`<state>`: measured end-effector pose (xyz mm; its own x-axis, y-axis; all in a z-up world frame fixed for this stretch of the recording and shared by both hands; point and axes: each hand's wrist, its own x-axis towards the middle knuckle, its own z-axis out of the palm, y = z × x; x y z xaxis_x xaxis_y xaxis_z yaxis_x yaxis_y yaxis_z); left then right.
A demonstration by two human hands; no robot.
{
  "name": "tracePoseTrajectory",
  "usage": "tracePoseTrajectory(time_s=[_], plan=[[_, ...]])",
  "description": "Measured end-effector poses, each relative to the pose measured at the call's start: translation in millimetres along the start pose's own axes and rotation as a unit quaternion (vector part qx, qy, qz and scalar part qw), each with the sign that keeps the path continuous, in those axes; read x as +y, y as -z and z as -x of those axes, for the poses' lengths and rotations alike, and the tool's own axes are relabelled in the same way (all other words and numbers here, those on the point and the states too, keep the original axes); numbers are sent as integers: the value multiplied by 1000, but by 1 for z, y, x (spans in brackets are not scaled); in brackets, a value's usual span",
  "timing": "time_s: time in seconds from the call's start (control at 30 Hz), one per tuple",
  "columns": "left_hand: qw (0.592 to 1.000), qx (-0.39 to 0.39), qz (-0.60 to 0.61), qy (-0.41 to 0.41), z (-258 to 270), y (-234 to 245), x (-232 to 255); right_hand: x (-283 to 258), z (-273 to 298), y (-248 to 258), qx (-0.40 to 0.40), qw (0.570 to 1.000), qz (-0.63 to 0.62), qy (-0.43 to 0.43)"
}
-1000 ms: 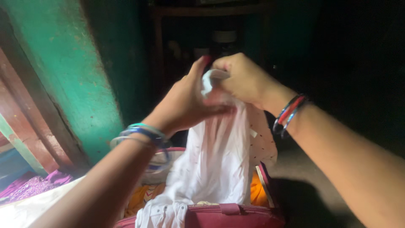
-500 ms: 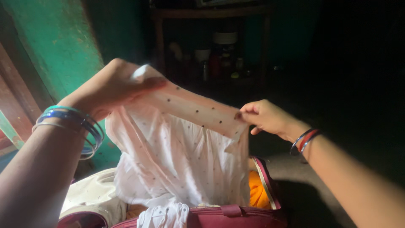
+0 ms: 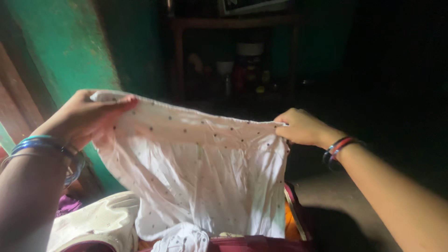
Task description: The person packs a bag by picking up items of clothing from the floor, folding them by hand, and placing them inside a bag.
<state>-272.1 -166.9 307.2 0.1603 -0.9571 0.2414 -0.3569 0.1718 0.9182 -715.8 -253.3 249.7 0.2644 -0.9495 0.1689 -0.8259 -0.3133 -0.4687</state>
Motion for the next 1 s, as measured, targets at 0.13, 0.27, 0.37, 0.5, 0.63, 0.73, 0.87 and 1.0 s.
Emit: tracePoseTrajectory(time_s=[0.13,0.27,0.37,0.5,0.63,0.73,0.87,1.0], plan=[[978,-190,79,40,1,7,-19,28,2,-12,-127,896,-425,11],[984,41,-166,49,-6,-31,-34,-2,13,-36,-136,746,-640,-126],[932,166,-271,-175,2,-99,-28,-53,20,-58,-170,748,-618,-170],[911,58,-329,-240,52,-174,13,-100,18,-59,-188,735,-635,-143],[839,171,-315,-410,79,-188,29,-114,4,-32,-56,870,-471,136],[842,308,-229,-380,66,-190,9,-143,-13,-7,-11,831,-529,175],[954,241,-49,-170,42,-194,-49,-175,-3,8,-52,615,-781,96],[993,82,-4,-89,33,-190,-97,-163,27,12,-107,576,-790,179]])
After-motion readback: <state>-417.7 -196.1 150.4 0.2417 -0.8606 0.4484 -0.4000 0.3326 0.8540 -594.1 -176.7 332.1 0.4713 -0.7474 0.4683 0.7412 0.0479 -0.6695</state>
